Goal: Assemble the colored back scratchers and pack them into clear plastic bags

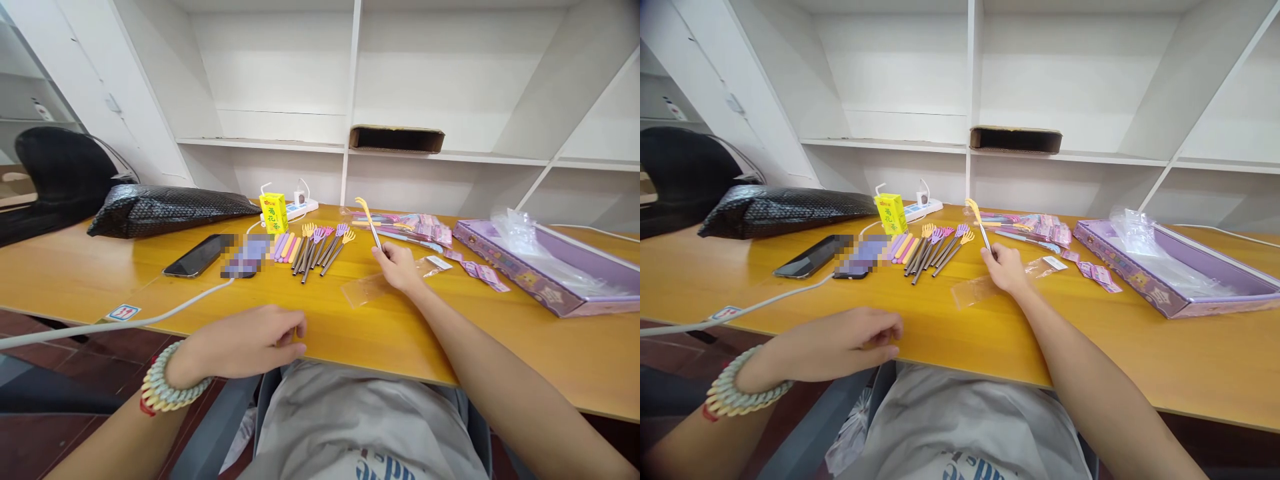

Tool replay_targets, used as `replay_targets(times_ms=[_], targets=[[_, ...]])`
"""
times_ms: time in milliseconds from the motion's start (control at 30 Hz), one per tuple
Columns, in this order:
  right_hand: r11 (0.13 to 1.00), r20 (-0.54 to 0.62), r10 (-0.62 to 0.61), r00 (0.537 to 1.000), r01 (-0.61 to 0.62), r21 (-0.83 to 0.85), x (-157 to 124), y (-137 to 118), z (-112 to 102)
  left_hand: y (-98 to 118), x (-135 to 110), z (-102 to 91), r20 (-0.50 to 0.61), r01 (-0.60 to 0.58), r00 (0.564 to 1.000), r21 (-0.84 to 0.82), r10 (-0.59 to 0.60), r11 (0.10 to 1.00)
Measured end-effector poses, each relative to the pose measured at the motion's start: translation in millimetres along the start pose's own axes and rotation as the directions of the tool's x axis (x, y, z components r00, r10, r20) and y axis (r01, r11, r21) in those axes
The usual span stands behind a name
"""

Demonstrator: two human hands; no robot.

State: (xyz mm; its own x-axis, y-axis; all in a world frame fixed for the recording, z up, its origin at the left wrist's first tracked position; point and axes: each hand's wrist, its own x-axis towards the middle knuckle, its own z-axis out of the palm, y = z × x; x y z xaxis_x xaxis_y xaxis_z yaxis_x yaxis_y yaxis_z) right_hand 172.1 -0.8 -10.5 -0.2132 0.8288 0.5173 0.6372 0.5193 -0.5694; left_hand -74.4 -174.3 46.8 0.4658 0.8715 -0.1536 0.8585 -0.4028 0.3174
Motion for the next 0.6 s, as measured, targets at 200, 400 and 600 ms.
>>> replay_targets(times_ms=[200, 400, 600], targets=[[1.0, 0.022, -0.001, 1.0, 0.001, -0.005, 0, 1, 1, -13, 36, -5.0, -0.245, -0.041, 0.962, 0.301, 0.119, 0.953], [1.0, 0.024, 0.001, 1.0, -0.001, -0.002, 0, 1, 1, -41, 93, -20.1, -0.256, 0.043, 0.96, 0.525, 0.11, 0.85], [1.0, 0.026, -0.002, 1.0, 0.002, 0.005, 0, 2, 1, -61, 121, -33.1, -0.181, 0.176, 0.978, 0.474, -0.1, 0.863]])
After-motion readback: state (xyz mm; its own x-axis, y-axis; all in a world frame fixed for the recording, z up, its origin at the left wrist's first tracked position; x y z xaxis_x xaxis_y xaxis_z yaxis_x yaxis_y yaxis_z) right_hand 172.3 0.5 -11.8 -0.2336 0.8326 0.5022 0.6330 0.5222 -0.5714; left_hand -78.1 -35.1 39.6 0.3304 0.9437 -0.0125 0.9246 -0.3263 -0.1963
